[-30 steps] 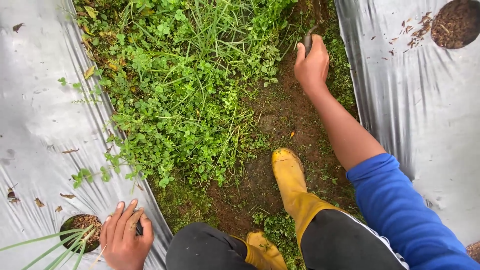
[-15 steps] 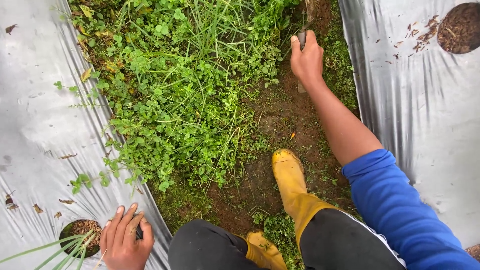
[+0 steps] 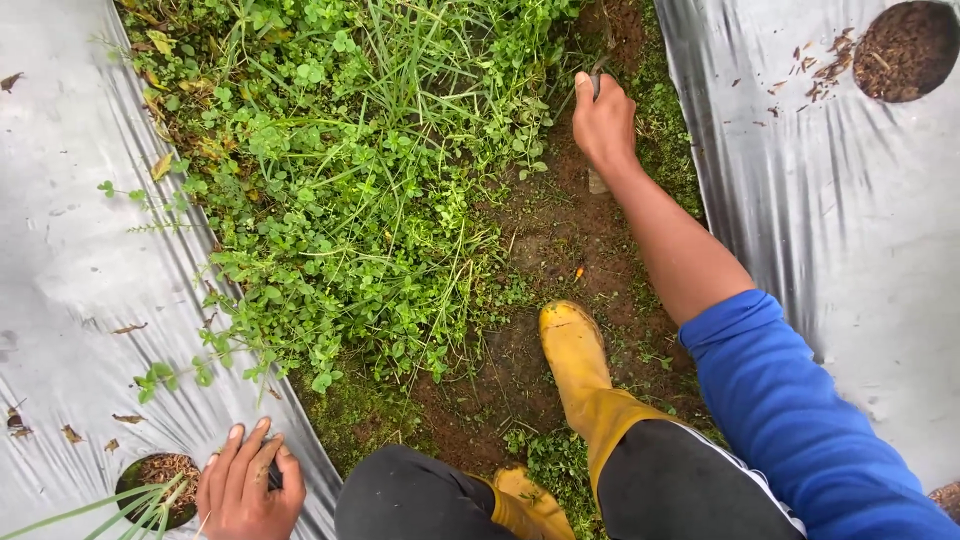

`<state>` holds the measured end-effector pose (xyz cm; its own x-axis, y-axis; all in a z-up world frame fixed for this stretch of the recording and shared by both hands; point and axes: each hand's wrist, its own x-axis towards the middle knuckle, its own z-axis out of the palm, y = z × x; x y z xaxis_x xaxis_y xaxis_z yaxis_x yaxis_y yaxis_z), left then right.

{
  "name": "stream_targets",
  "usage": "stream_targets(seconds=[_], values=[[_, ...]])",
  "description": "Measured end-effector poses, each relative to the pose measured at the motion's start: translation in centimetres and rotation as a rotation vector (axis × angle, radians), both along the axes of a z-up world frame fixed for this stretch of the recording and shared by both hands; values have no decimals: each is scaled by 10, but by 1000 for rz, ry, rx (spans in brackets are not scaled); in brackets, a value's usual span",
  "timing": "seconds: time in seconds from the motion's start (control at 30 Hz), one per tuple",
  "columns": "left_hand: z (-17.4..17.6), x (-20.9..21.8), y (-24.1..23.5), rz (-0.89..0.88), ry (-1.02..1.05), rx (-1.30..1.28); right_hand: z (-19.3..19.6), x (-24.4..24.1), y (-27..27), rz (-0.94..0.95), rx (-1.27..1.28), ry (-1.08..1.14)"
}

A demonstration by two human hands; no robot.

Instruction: Using a hand trowel to scrape and remove weeds from the soil path between rows of crops covered in plastic mulch.

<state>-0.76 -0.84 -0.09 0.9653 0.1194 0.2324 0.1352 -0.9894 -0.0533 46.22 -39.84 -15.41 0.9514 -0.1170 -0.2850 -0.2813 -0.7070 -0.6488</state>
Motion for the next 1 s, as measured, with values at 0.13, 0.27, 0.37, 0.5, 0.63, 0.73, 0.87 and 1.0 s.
stream_targets(seconds=[0.13, 0.27, 0.37, 0.5, 0.63, 0.73, 0.87, 1.0], values=[[-1, -1, 1, 5, 8, -11, -8, -13, 0, 119, -34, -216], [-1, 0, 2, -19, -11, -13, -9, 2, -1, 103, -3, -211], [1, 0, 2, 0, 18, -10, 4, 7, 2, 24, -2, -4], [-3, -2, 2, 6, 5, 1, 6, 1, -1, 105, 84, -200], [-3, -1, 2, -3, 1, 7, 24, 9, 6, -41, 46, 193], [-1, -1, 0, 7, 12, 4, 5, 5, 0, 5, 62, 58], [-1, 2, -1, 17, 3, -10, -6, 6, -3, 141, 47, -160], [0, 1, -1, 4, -1, 0, -14, 24, 0, 10, 106, 141]])
